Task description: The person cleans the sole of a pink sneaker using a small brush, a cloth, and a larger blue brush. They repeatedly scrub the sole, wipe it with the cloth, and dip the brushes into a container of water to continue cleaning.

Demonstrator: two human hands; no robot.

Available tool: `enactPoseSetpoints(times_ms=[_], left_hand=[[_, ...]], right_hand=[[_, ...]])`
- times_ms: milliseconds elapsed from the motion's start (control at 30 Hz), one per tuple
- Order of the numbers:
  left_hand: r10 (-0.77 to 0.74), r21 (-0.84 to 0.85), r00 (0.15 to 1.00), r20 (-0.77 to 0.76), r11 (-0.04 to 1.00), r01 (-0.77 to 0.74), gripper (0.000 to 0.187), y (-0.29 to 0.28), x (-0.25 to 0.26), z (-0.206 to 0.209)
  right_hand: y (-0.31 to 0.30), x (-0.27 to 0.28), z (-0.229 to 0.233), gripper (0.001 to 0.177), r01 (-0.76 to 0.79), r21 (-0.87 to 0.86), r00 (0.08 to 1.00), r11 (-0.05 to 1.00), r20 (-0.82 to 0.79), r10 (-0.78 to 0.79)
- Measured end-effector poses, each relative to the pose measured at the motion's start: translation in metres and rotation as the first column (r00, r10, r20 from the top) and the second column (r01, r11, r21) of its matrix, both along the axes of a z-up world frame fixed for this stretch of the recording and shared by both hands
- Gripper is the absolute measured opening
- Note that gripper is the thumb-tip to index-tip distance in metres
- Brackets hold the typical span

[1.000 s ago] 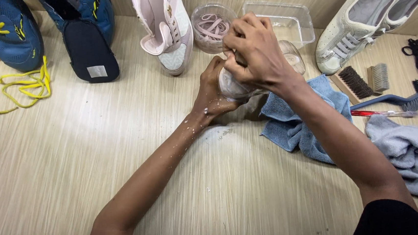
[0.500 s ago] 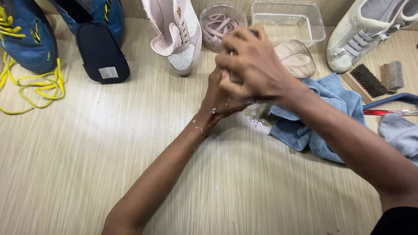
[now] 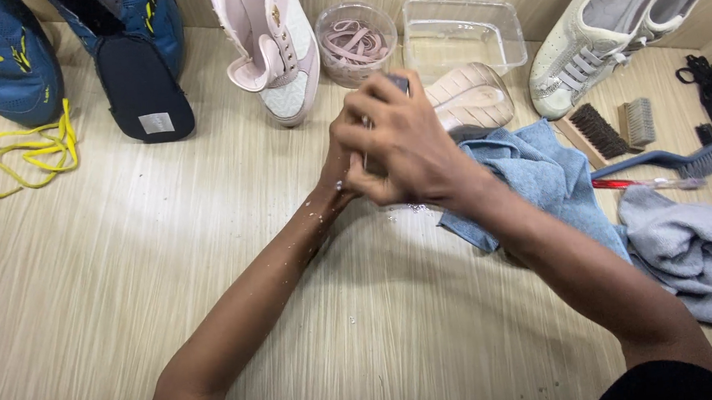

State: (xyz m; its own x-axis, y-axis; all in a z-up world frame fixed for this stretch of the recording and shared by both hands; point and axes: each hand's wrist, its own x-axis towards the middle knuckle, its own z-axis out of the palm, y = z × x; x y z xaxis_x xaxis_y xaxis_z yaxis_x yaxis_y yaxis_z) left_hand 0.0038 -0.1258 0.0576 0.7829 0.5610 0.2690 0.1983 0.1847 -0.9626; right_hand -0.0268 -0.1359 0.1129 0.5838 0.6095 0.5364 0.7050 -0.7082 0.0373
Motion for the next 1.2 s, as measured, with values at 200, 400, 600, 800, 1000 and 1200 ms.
enactPoseSetpoints(times_ms=[200,400,600,800,1000,1200], left_hand=[[0.375,0.361,0.451,0.81,-0.925,0.121,0.031,0.112,0.001,-0.047],[0.345,0.344,0.44,0.829,-0.935,0.085,0.032,0.095,0.013,-0.04],[0.317,0.338,0.451,0.834,-0.94,0.035,0.033,0.06,0.029,-0.039],[0.284,0.313,0.467,0.838,-0.95,0.017,0.034,0.052,0.042,-0.055],[0.29,0.303,0.461,0.839,-0.952,0.047,0.035,0.108,0.074,-0.143],[0.303,0.301,0.473,0.828,-0.95,0.081,0.036,0.13,0.051,-0.179]], right_hand=[[0.0,-0.004,-0.007,0.025,0.112,0.128,0.993,0.985,-0.063,-0.105],[0.021,-0.017,0.017,0.029,0.007,0.133,0.998,0.991,-0.056,0.001],[-0.007,0.006,0.007,0.034,0.19,0.32,0.963,0.928,-0.246,-0.113],[-0.018,0.013,0.001,0.038,0.01,0.16,0.978,0.987,-0.206,0.023],[-0.001,0.005,0.006,0.033,-0.095,0.148,0.99,0.984,-0.086,0.109],[-0.019,0.019,-0.002,0.027,0.085,0.273,0.985,0.958,-0.166,-0.041]])
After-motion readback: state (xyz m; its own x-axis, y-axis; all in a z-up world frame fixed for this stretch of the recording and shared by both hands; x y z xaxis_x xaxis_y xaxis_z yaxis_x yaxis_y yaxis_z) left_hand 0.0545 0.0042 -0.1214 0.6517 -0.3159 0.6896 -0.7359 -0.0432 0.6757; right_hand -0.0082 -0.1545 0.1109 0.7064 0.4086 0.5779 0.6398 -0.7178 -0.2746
